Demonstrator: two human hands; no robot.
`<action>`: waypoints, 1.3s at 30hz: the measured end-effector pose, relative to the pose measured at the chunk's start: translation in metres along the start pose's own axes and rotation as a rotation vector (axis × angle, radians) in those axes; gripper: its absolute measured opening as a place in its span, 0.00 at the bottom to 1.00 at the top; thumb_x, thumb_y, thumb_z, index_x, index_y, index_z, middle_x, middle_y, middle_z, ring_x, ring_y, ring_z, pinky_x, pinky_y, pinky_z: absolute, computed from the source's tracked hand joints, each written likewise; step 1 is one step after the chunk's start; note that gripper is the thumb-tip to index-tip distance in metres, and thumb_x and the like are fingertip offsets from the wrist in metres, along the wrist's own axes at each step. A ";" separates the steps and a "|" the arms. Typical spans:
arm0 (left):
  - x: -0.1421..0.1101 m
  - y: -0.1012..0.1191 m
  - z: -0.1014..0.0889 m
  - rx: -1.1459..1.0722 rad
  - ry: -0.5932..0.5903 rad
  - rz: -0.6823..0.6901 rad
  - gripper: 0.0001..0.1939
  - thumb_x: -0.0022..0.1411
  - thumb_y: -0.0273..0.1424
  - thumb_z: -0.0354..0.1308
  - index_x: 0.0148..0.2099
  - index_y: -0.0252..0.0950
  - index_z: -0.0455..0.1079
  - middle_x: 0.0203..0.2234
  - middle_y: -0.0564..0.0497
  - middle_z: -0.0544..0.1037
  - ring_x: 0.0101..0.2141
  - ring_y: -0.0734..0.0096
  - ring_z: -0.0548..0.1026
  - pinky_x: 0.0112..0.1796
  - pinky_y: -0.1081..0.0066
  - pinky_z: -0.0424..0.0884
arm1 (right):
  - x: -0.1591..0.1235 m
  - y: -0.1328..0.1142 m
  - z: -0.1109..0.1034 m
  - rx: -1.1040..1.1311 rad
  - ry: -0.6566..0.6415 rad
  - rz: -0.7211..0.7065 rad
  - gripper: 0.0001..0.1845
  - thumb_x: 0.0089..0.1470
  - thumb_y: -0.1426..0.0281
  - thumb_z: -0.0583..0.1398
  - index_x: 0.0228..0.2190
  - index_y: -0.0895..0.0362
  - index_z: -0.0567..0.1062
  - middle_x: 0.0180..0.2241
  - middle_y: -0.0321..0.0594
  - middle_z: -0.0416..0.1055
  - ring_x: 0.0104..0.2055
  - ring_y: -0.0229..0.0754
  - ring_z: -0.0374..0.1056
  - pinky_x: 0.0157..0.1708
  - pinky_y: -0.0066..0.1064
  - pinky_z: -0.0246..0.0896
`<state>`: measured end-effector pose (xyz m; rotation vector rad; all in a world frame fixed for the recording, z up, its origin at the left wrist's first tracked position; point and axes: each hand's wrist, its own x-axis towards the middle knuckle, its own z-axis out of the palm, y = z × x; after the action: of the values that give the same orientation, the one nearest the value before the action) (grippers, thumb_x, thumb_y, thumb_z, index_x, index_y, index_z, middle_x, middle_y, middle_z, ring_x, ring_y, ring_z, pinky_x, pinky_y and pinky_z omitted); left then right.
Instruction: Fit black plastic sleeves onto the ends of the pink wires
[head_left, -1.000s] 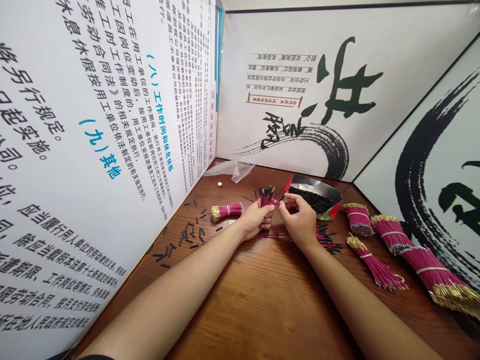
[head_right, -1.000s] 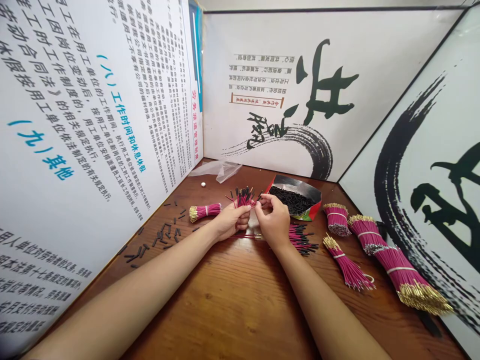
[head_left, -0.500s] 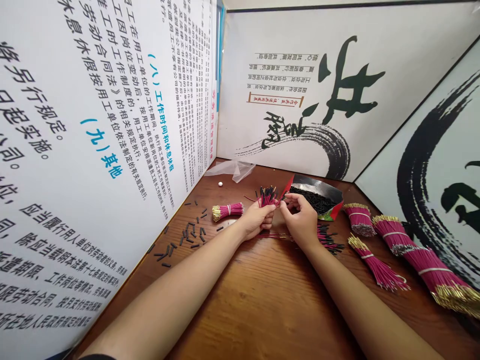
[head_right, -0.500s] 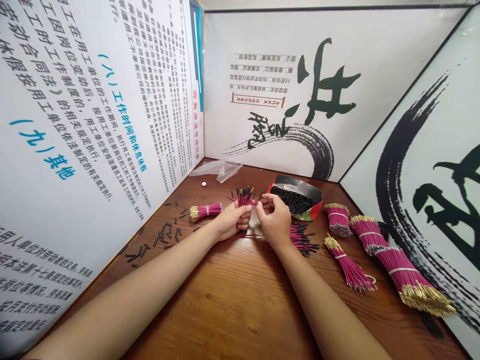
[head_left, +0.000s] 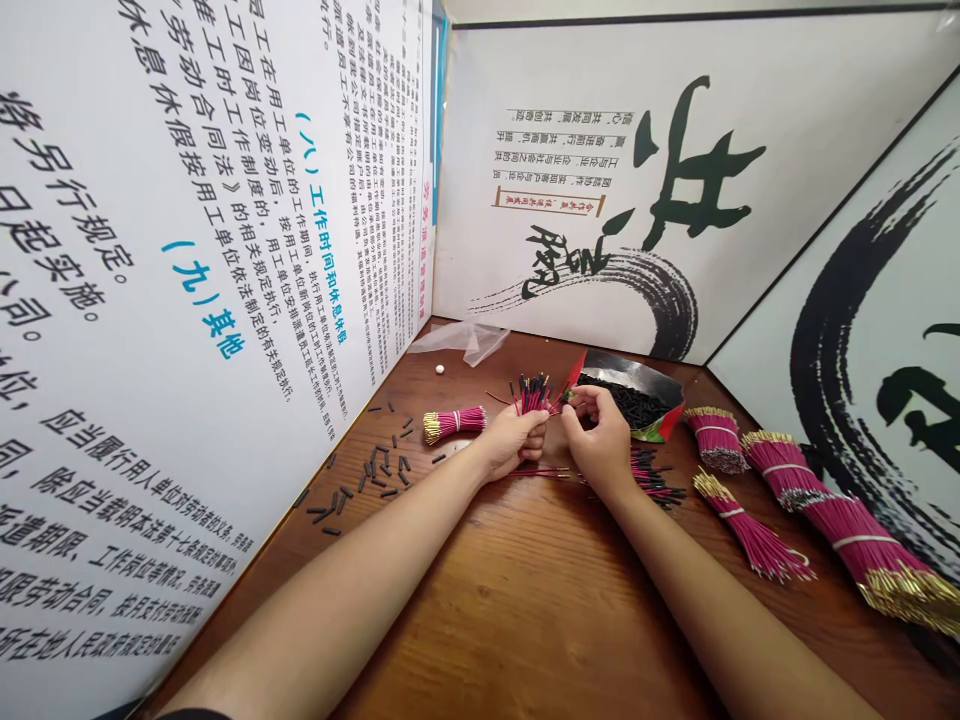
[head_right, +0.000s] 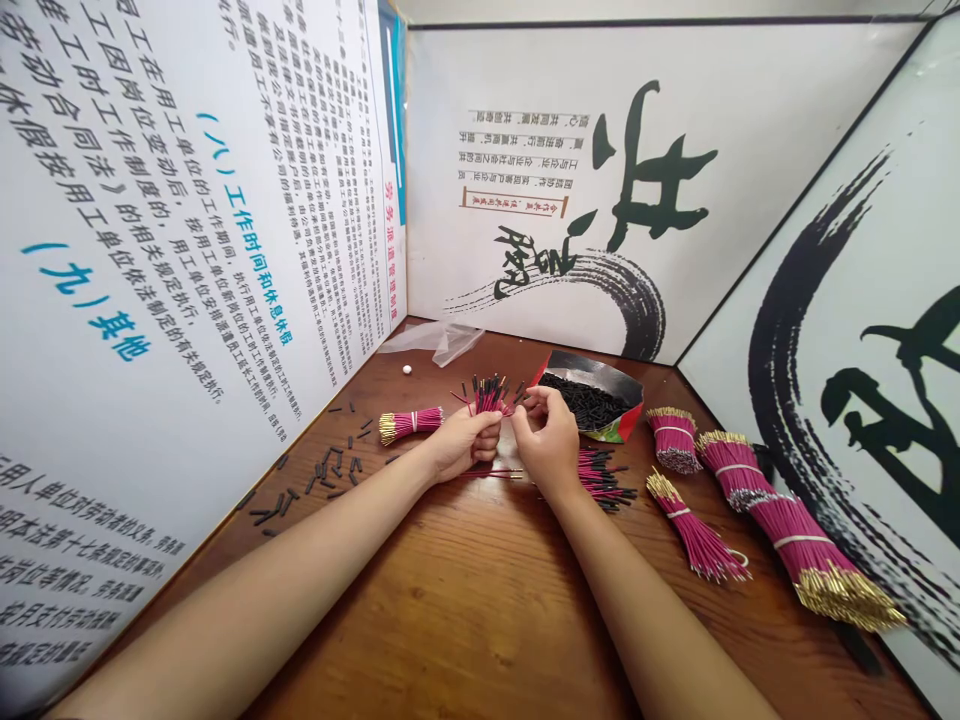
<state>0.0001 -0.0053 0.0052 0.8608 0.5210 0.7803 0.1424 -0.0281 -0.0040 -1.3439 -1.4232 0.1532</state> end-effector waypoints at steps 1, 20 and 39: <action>0.000 0.000 0.000 -0.001 -0.001 -0.003 0.13 0.57 0.30 0.59 0.33 0.38 0.54 0.17 0.63 0.52 0.15 0.86 0.46 0.19 0.80 0.41 | 0.000 0.000 0.000 0.008 0.014 -0.005 0.13 0.52 0.66 0.59 0.40 0.55 0.69 0.34 0.40 0.71 0.34 0.42 0.67 0.39 0.38 0.64; -0.001 0.000 0.006 0.183 0.004 -0.091 0.10 0.52 0.29 0.50 0.32 0.40 0.49 0.16 0.63 0.51 0.14 0.84 0.44 0.18 0.80 0.39 | -0.001 -0.005 0.000 0.261 -0.041 0.095 0.15 0.54 0.61 0.57 0.41 0.55 0.72 0.36 0.41 0.73 0.37 0.44 0.68 0.38 0.36 0.65; -0.006 0.003 0.004 0.142 -0.031 -0.025 0.11 0.55 0.25 0.53 0.40 0.39 0.55 0.19 0.61 0.58 0.15 0.85 0.48 0.19 0.80 0.41 | 0.003 -0.002 0.002 0.331 0.015 0.151 0.09 0.56 0.63 0.55 0.35 0.55 0.71 0.35 0.40 0.72 0.39 0.43 0.68 0.43 0.37 0.63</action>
<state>-0.0019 -0.0102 0.0101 0.9941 0.5636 0.7128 0.1406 -0.0259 -0.0014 -1.1724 -1.2210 0.4580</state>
